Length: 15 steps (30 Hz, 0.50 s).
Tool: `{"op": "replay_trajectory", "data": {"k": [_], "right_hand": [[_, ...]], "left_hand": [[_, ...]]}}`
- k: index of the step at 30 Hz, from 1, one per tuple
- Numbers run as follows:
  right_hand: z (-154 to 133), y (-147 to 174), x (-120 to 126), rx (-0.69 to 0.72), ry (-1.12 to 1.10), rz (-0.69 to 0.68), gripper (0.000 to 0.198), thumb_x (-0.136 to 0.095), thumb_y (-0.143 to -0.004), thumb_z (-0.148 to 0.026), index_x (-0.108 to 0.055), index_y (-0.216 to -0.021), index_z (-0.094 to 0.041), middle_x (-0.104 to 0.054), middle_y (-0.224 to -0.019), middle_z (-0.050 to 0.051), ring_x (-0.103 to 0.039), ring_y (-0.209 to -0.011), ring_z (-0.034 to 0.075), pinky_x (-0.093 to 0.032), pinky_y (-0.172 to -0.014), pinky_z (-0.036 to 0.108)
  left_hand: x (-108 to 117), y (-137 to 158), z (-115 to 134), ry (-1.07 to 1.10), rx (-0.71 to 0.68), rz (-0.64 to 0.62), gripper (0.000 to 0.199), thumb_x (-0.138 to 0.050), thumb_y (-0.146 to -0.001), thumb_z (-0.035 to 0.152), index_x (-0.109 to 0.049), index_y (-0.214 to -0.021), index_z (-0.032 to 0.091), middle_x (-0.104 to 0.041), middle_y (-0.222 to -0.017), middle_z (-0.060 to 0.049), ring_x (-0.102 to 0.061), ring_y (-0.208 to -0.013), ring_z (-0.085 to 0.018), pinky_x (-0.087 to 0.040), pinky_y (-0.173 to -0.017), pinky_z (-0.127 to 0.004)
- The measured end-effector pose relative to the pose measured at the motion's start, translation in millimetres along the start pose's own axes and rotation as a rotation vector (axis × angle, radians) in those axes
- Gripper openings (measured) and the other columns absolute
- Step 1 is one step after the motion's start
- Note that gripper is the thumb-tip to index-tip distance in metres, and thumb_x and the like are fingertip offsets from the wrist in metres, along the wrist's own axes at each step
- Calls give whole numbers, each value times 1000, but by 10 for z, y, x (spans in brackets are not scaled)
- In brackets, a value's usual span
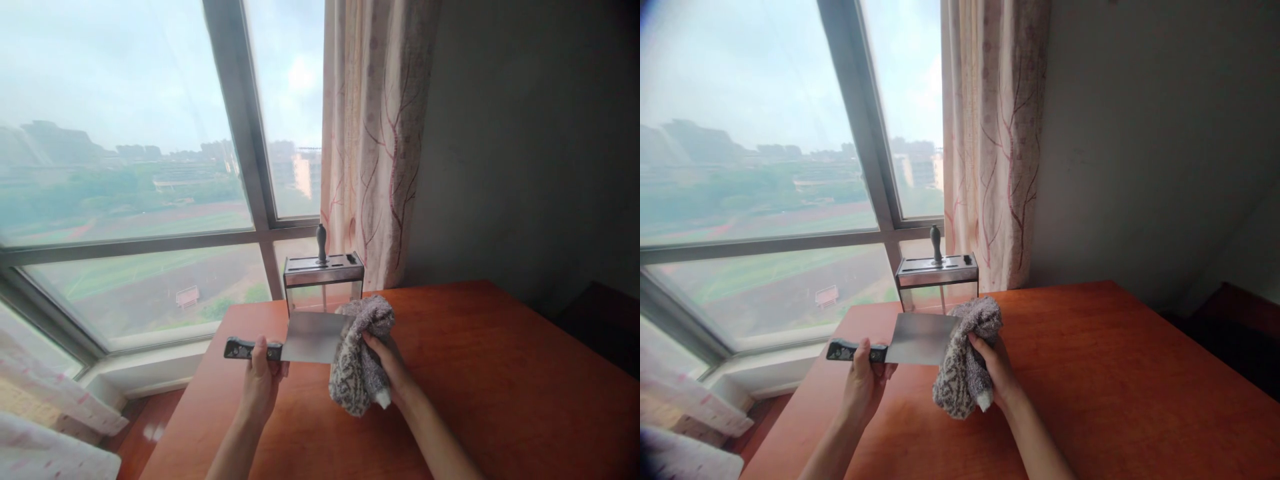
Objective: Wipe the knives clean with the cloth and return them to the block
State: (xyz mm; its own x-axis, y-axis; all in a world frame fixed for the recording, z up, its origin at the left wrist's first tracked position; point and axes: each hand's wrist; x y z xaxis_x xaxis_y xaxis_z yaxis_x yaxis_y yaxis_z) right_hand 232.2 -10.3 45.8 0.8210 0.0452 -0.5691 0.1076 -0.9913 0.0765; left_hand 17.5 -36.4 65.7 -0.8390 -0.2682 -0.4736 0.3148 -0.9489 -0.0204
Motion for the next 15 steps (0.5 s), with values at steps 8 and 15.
{"op": "replay_trajectory", "data": {"k": [8,15], "right_hand": [[82,-50,16,-45,-240,85,34,-74,-68,-41,-65,-95,-24,-72,-97,-1,-65,-95,23,-52,-81,34],[206,-1,71,-40,-346,34,32,-74,-66,-45,-69,-91,-26,-73,-95,1,-62,-103,26,-47,-91,43]], "left_hand": [[4,6,-42,90,-36,-37,43,-56,-81,53,-49,-56,19,-47,-42,4,-40,-43,-10,-31,-47,-23],[-88,62,-121,167,-34,-19,37,-57,-81,51,-52,-62,19,-53,-47,3,-46,-49,-12,-35,-49,-23]]}}
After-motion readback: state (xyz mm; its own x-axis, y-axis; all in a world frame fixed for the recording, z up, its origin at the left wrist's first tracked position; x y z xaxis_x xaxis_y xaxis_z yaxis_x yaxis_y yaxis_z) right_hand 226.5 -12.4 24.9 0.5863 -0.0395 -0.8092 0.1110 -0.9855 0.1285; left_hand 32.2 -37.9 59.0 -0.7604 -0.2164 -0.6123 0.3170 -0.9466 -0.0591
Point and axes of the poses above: each hand's wrist, its own y-axis away from the middle knuckle, its own x-axis out of the back of the hand, z = x × y
